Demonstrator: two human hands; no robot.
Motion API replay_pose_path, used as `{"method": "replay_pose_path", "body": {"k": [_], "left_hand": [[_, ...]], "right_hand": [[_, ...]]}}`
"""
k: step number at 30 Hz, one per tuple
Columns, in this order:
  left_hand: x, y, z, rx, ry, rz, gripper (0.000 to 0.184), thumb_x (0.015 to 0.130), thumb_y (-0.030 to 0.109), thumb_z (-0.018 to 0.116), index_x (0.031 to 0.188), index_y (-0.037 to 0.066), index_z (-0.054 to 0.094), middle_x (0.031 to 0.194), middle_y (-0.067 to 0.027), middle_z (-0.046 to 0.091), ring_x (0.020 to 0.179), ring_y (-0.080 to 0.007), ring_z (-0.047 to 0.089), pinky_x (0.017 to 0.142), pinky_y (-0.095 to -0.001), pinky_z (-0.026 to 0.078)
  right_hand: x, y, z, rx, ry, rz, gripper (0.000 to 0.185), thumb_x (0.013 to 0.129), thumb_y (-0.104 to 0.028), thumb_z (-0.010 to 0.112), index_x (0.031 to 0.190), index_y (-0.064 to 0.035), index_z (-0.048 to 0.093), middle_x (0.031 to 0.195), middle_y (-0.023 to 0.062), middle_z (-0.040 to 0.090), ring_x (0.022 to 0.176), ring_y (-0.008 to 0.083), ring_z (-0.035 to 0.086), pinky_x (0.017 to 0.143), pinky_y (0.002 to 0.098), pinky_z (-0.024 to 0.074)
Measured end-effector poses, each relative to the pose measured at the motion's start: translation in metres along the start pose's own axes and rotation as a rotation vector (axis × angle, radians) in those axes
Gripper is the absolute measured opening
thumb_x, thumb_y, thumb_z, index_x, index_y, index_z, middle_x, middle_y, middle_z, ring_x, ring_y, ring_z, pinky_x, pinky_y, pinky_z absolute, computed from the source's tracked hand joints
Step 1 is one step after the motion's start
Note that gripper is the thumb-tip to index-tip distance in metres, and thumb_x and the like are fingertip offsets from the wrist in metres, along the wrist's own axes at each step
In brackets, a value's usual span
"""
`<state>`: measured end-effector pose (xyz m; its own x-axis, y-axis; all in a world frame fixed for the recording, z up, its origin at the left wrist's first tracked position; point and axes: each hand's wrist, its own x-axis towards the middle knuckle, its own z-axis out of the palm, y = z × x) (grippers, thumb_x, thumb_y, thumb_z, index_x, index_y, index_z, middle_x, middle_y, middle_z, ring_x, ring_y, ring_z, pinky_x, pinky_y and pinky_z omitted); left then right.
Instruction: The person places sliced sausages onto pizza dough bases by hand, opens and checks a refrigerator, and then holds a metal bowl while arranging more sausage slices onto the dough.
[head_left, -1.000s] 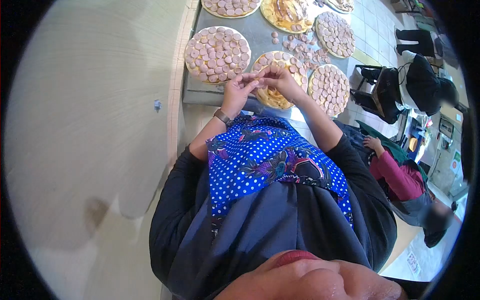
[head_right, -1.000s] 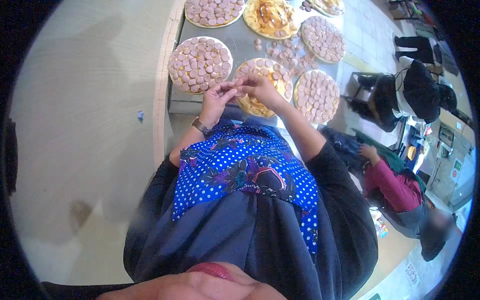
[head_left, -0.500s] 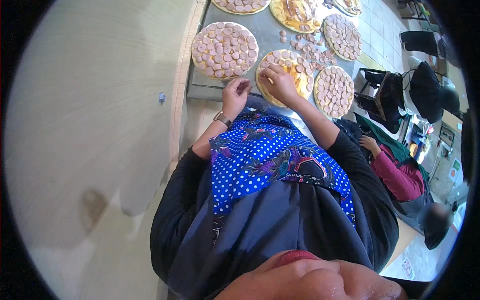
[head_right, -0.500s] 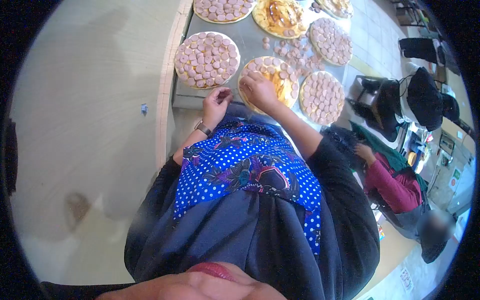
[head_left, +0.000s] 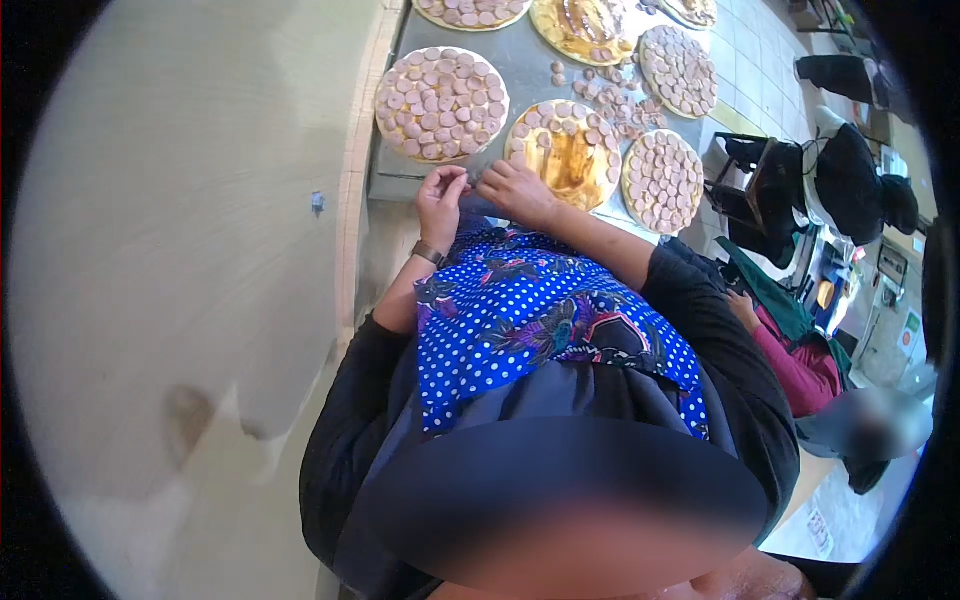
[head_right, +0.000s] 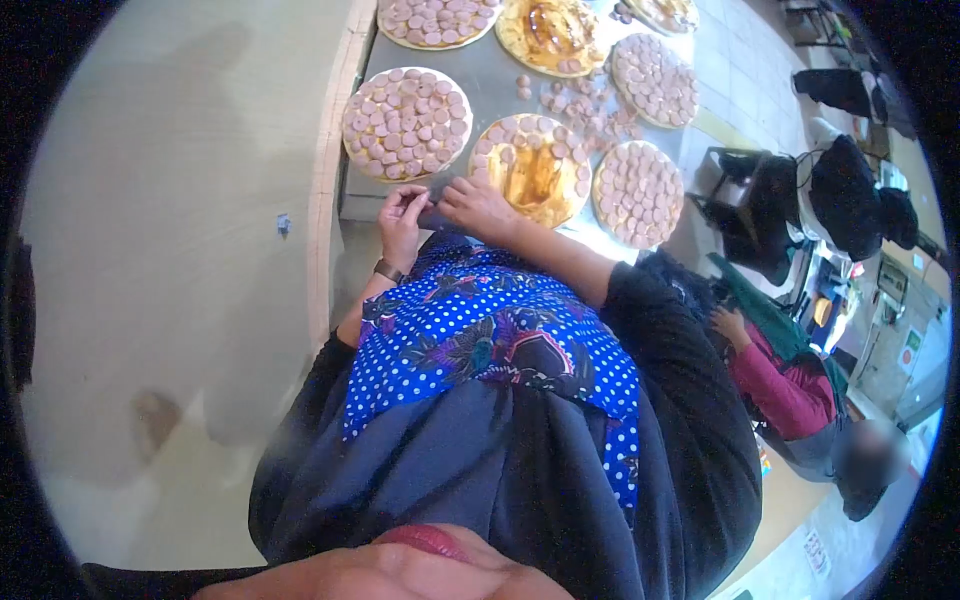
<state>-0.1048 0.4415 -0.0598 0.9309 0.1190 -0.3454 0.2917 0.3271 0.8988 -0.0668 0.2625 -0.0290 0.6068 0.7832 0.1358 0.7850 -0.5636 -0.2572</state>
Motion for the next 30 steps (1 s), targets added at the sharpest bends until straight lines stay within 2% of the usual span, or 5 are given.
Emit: {"method": "replay_pose_path", "body": {"k": [7, 10, 16, 23, 30], "left_hand": [[-0.001, 0.019, 0.012, 0.195, -0.054, 0.155, 0.009, 0.091, 0.000, 0.062, 0.099, 0.001, 0.067, 0.090, -0.0009, 0.066, 0.076, -0.0087, 0.061, 0.070, -0.0229, 0.051], [0.001, 0.021, 0.017, 0.390, -0.084, 0.243, 0.011, 0.089, -0.001, 0.063, 0.098, 0.003, 0.068, 0.088, -0.0026, 0.066, 0.073, -0.0095, 0.061, 0.068, -0.0238, 0.050], [0.005, 0.037, 0.033, 0.797, -0.198, 0.660, 0.016, 0.085, 0.003, 0.064, 0.099, 0.007, 0.070, 0.096, -0.0067, 0.063, 0.089, -0.0235, 0.062, 0.080, -0.0363, 0.051], [0.005, 0.036, 0.045, 1.145, -0.307, 0.663, 0.023, 0.086, 0.015, 0.065, 0.108, 0.013, 0.070, 0.119, -0.0093, 0.056, 0.105, -0.0288, 0.057, 0.090, -0.0421, 0.047], [0.006, 0.029, 0.041, 1.129, -0.302, 0.698, 0.022, 0.085, 0.012, 0.066, 0.106, 0.010, 0.071, 0.117, -0.0073, 0.057, 0.096, -0.0256, 0.058, 0.085, -0.0388, 0.048]], "right_hand": [[-0.030, 0.090, -0.060, 0.104, 0.469, 0.498, 0.009, 0.082, -0.012, 0.065, 0.091, -0.0107, 0.068, 0.088, 0.0113, 0.066, 0.081, 0.0334, 0.062, 0.073, 0.0416, 0.0505], [-0.058, 0.148, -0.084, -0.043, 0.306, 0.728, 0.013, 0.084, -0.013, 0.066, 0.096, -0.0085, 0.071, 0.095, 0.0110, 0.067, 0.090, 0.0315, 0.063, 0.080, 0.0417, 0.0517], [-0.043, 0.185, -0.060, -0.074, 0.204, 0.753, 0.026, 0.082, -0.009, 0.065, 0.107, -0.0119, 0.073, 0.113, 0.0081, 0.067, 0.106, 0.0285, 0.062, 0.090, 0.0415, 0.0512], [-0.008, 0.182, -0.047, -0.214, 0.021, 0.585, 0.013, 0.088, -0.022, 0.066, 0.097, -0.0131, 0.071, 0.102, 0.0029, 0.069, 0.096, 0.0272, 0.064, 0.083, 0.0388, 0.0528], [-0.016, 0.101, -0.076, 0.639, 0.020, 0.700, 0.016, 0.085, -0.016, 0.076, 0.091, -0.0034, 0.068, 0.082, 0.0034, 0.071, 0.075, 0.0114, 0.064, 0.069, 0.0281, 0.0516]]}}
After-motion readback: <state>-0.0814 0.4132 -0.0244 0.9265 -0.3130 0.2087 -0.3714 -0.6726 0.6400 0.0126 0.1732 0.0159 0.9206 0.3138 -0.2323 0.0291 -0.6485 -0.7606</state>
